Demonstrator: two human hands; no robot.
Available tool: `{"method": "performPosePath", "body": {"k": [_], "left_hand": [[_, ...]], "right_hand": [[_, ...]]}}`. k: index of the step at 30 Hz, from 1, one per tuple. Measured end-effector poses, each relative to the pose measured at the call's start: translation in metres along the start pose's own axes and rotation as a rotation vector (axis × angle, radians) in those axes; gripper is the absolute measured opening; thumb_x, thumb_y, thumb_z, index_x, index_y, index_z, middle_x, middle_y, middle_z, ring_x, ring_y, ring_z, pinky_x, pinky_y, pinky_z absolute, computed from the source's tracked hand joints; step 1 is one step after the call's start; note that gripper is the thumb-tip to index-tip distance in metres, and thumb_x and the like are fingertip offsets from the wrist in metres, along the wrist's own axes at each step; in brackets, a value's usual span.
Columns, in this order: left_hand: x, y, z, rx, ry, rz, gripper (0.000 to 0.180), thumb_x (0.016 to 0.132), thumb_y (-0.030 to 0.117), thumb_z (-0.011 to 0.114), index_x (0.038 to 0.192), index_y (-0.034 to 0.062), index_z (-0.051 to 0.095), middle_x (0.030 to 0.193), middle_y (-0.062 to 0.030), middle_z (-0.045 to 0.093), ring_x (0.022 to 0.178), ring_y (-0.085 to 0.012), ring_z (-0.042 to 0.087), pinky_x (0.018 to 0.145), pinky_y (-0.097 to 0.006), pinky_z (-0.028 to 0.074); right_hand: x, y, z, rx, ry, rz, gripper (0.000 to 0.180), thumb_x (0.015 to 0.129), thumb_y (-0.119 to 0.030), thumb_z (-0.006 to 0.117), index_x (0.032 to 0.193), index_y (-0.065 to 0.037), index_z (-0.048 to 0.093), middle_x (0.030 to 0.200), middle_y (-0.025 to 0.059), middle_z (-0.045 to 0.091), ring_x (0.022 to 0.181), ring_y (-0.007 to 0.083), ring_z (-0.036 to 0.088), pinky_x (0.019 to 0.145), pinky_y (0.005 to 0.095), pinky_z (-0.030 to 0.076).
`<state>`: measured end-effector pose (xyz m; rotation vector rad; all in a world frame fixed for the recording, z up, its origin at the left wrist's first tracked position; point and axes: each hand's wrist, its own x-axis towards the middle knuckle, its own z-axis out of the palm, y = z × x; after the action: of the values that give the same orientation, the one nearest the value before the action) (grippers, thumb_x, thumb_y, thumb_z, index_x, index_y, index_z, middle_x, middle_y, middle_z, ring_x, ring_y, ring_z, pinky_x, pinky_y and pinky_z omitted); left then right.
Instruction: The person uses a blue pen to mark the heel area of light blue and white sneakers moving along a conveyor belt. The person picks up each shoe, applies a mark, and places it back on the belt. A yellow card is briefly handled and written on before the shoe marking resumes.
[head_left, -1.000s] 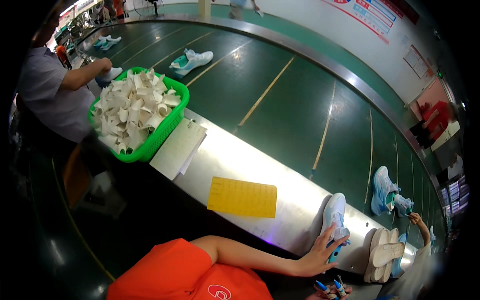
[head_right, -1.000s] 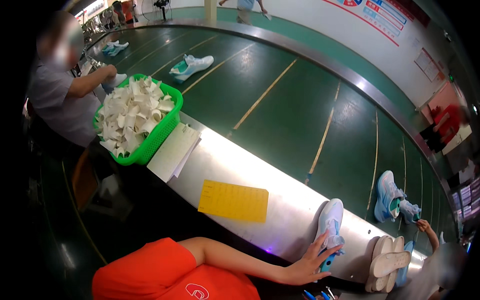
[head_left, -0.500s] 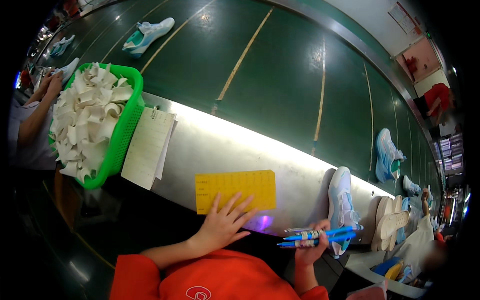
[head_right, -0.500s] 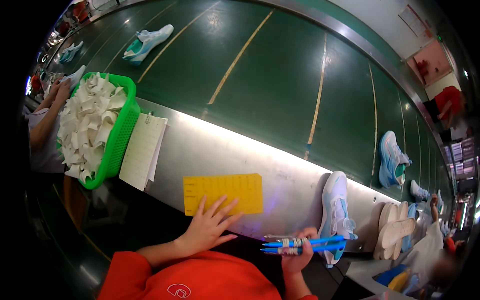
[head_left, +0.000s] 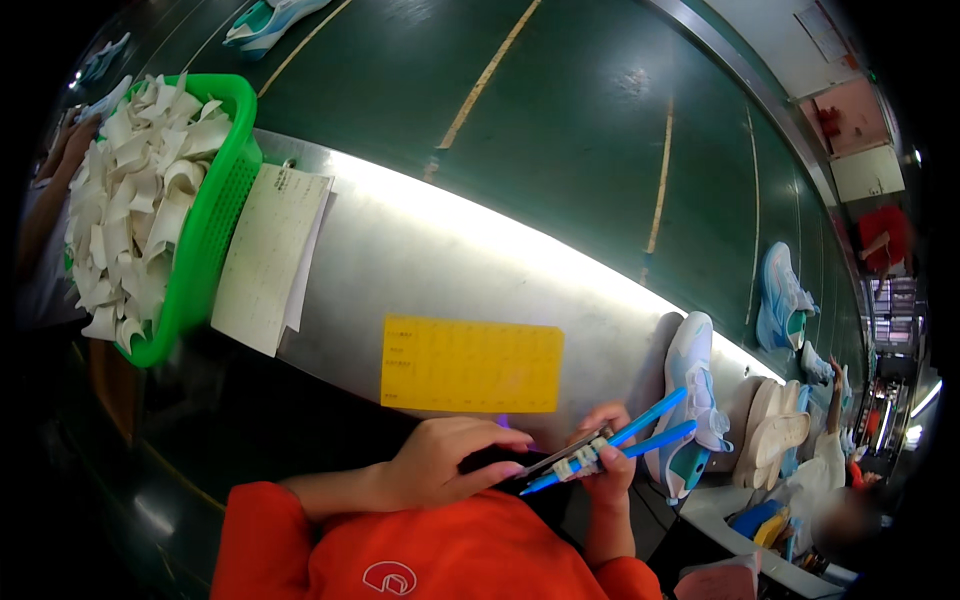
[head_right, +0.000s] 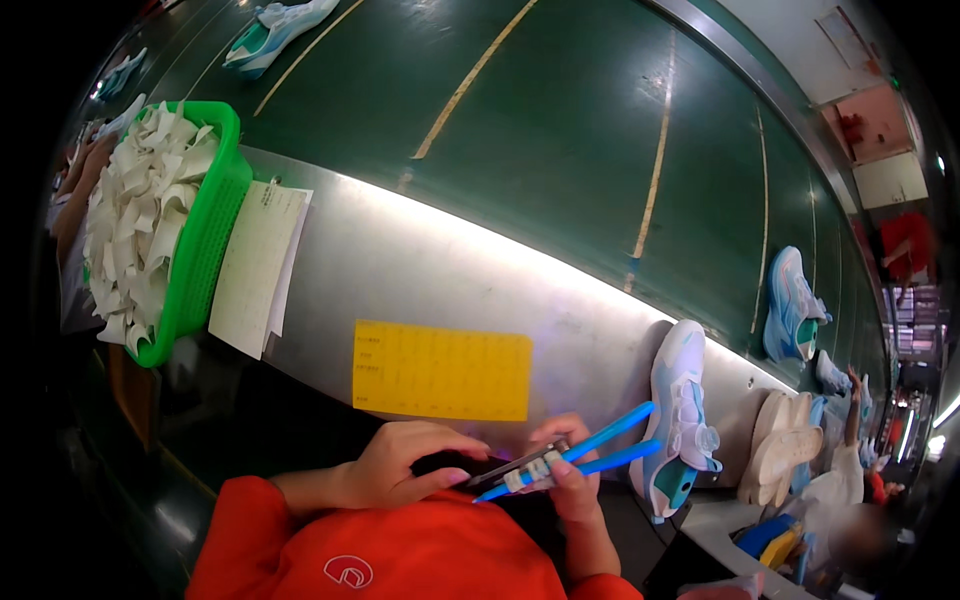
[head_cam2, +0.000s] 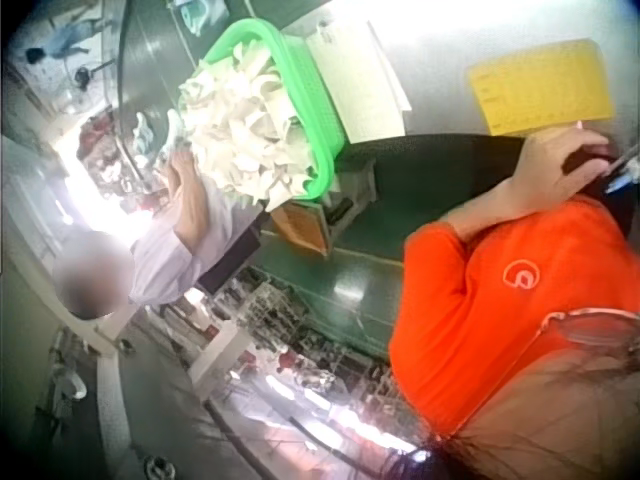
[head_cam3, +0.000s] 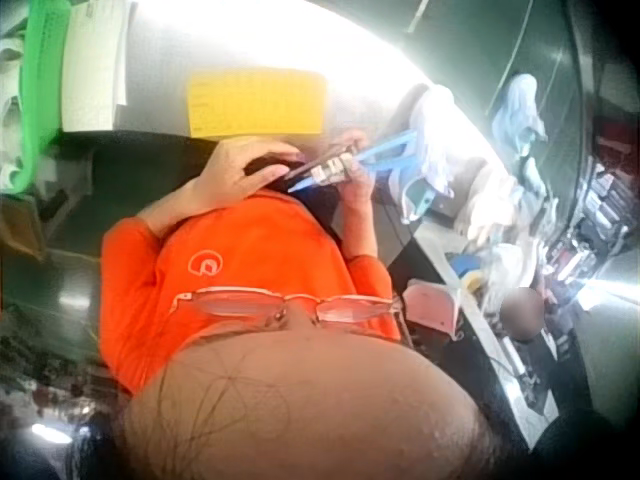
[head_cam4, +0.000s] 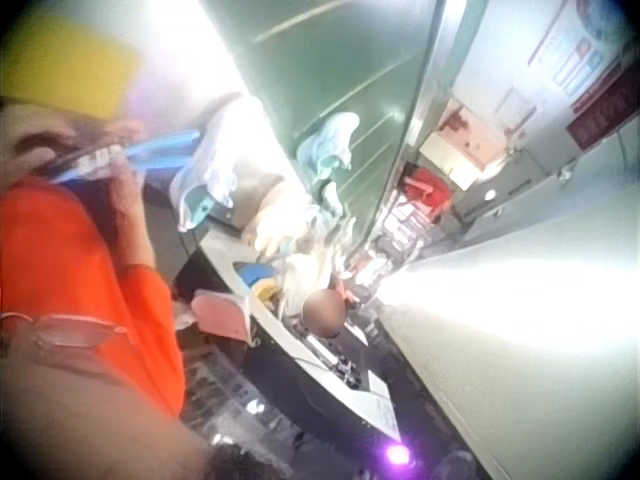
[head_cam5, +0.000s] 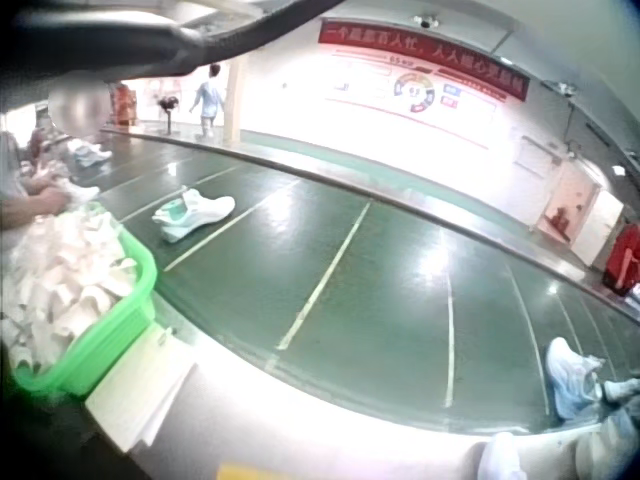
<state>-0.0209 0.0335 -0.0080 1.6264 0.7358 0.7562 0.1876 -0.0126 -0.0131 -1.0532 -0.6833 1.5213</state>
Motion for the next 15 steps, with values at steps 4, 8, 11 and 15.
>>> {"method": "performPosePath", "body": {"k": [4,8,11,15], "left_hand": [[-0.003,-0.003,0.005,-0.478,-0.251,-0.520,0.018,0.076,0.010,0.070,0.088,-0.0030,0.066,0.081,-0.0095,0.067,0.072,-0.0103,0.063,0.070,-0.022,0.049],[-0.021,-0.012,0.005,-0.396,-0.070,-0.518,0.019,0.076,0.008,0.070,0.090,-0.0027,0.066,0.082,-0.0090,0.067,0.072,-0.0114,0.063,0.069,-0.022,0.050],[-0.031,-0.016,0.003,-0.285,0.012,-0.447,0.018,0.075,0.008,0.070,0.090,-0.0023,0.066,0.083,-0.0091,0.067,0.072,-0.0114,0.063,0.068,-0.022,0.050],[-0.033,-0.017,0.001,-0.297,0.018,-0.429,0.016,0.075,0.007,0.070,0.088,-0.0021,0.066,0.082,-0.0091,0.067,0.072,-0.0112,0.063,0.067,-0.022,0.050]], "right_hand": [[-0.001,-0.003,0.007,-0.164,-0.093,0.182,0.048,0.083,-0.015,0.056,0.124,0.001,0.035,0.069,0.0081,0.058,0.052,0.0103,0.053,0.048,0.0184,0.040],[0.018,-0.002,-0.011,-0.273,0.030,0.188,0.056,0.081,-0.009,0.058,0.131,-0.003,0.033,0.061,0.0023,0.056,0.051,0.0084,0.053,0.047,0.0174,0.038],[0.041,-0.004,-0.023,-0.605,0.201,0.167,0.055,0.079,-0.004,0.060,0.129,-0.004,0.036,0.061,0.0027,0.057,0.053,0.0080,0.054,0.047,0.0168,0.038],[0.051,0.006,-0.023,-0.733,0.406,-0.159,0.055,0.076,-0.002,0.066,0.125,-0.003,0.041,0.077,0.0042,0.056,0.057,0.0065,0.052,0.051,0.0169,0.038]]}}
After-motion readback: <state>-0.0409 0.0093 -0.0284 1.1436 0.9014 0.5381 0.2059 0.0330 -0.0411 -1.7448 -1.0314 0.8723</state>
